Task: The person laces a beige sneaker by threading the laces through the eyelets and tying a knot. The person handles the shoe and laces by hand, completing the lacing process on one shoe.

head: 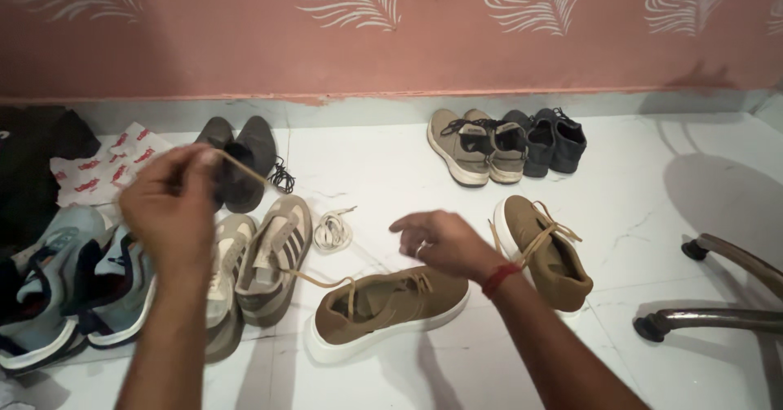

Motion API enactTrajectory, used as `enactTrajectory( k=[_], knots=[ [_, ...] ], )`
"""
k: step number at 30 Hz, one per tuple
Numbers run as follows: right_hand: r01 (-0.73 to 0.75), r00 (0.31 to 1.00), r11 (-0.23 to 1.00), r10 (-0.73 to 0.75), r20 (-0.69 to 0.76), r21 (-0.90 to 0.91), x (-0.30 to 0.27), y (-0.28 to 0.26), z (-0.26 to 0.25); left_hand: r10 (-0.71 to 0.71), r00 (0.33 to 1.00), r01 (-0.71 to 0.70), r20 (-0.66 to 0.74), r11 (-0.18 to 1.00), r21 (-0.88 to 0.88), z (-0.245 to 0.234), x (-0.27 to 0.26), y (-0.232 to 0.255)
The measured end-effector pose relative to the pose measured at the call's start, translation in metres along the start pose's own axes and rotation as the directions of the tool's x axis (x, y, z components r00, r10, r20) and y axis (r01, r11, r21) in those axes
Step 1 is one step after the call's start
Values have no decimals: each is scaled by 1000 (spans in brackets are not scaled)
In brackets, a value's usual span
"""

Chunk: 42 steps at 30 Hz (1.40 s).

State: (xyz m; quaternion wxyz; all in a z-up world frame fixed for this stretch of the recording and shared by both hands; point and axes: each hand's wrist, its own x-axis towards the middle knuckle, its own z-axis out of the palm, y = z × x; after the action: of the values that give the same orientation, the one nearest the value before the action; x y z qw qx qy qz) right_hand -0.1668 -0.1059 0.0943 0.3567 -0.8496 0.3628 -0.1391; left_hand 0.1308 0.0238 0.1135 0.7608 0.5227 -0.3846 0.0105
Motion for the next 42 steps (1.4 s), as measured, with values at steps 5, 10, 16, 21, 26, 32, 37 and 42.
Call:
enactTrajectory(
  k=[5,10,16,21,26,32,37,42],
  knots=[
    [-119,977,988,134,167,-94,8,28,25,114,987,-106,-116,991,78,-11,3,14],
    [-147,941,956,215,263,-255,5,47,38,-4,992,-2,-130,999,-42,-5,4,21],
    [-174,932,962,230,279,-213,12,55,49,29,990,-52,-137,985,-162,-3,4,24],
    [-191,908,974,221,355,-118,20,53,49,-56,986,18,-156,971,-238,-1,7,17],
    [-256,860,962,183,477,92,21,37,34,-126,991,106,-44,944,-313,5,4,4],
    [-165,851,856,-128,509,491,18,17,18,-297,938,334,179,914,-230,27,-15,-23],
    [-38,943,800,-169,286,599,23,-9,-7,-368,875,447,314,863,-234,41,-32,-45],
    [31,991,850,-96,96,526,21,-47,-39,-515,799,563,310,822,-86,48,-47,-54]
  ],
)
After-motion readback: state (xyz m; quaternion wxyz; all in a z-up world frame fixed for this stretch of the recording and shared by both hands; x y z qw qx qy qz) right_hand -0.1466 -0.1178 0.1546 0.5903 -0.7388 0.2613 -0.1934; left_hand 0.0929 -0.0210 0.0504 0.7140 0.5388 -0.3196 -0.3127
